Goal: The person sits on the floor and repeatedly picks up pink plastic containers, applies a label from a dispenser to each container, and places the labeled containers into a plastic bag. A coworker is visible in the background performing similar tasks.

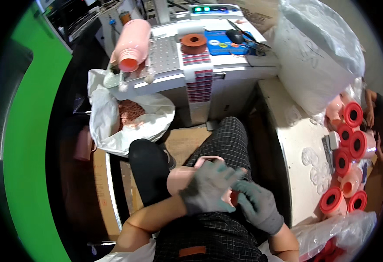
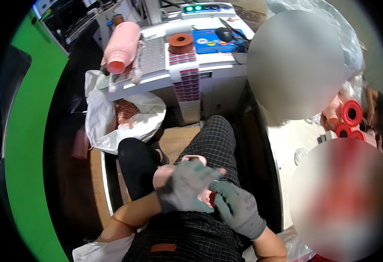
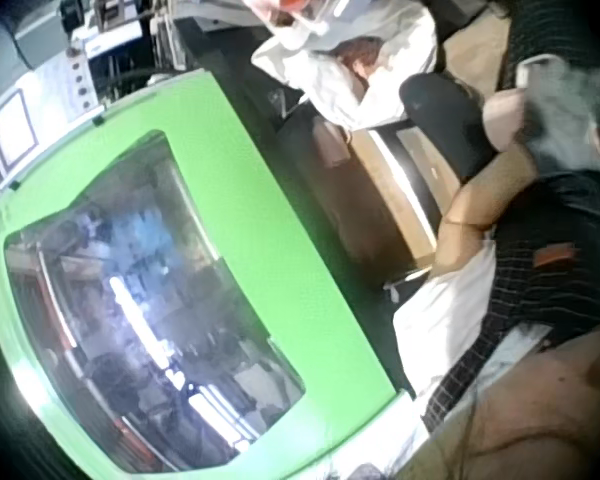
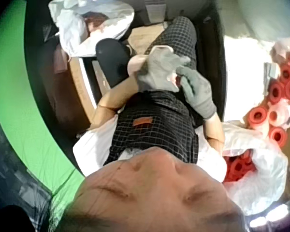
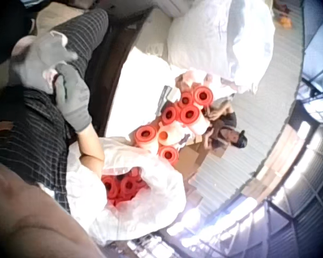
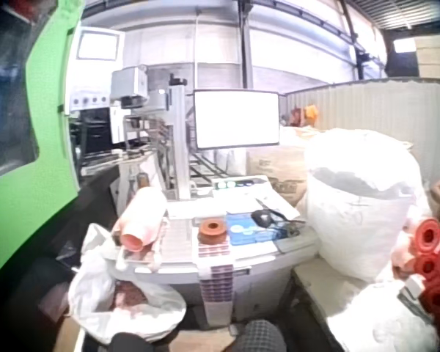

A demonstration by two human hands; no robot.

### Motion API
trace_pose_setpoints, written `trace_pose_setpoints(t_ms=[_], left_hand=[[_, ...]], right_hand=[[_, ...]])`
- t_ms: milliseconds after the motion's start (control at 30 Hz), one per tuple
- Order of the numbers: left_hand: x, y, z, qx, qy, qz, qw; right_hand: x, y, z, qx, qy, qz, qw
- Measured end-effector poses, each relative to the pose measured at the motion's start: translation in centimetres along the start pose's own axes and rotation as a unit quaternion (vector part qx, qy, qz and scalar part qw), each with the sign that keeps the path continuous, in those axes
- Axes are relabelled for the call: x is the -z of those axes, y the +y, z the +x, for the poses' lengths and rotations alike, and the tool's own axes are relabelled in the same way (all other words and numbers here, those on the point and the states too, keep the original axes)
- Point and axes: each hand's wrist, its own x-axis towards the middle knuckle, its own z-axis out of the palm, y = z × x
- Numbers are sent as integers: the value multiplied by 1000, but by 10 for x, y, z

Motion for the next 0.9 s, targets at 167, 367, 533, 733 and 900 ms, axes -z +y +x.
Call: trace_pose_setpoints(t_ms=[167, 367, 533, 733, 900], left_hand=[[-36, 0, 13, -61, -61, 17, 996], [-32, -6, 7, -9, -93, -66, 993], [-7, -32, -19, -9, -19, -152, 988], [14, -62, -56, 23, 241, -191, 951], [11, -25, -75, 30, 224, -138, 964]], right_hand=[[-20, 32, -4, 21, -74, -42, 996], [-28, 45, 10, 58, -76, -69, 993], [-78, 29, 0, 107, 171, 15, 979], [-30, 46, 22, -73, 420, 17, 904], [-67, 6, 128, 118, 334, 351, 867]])
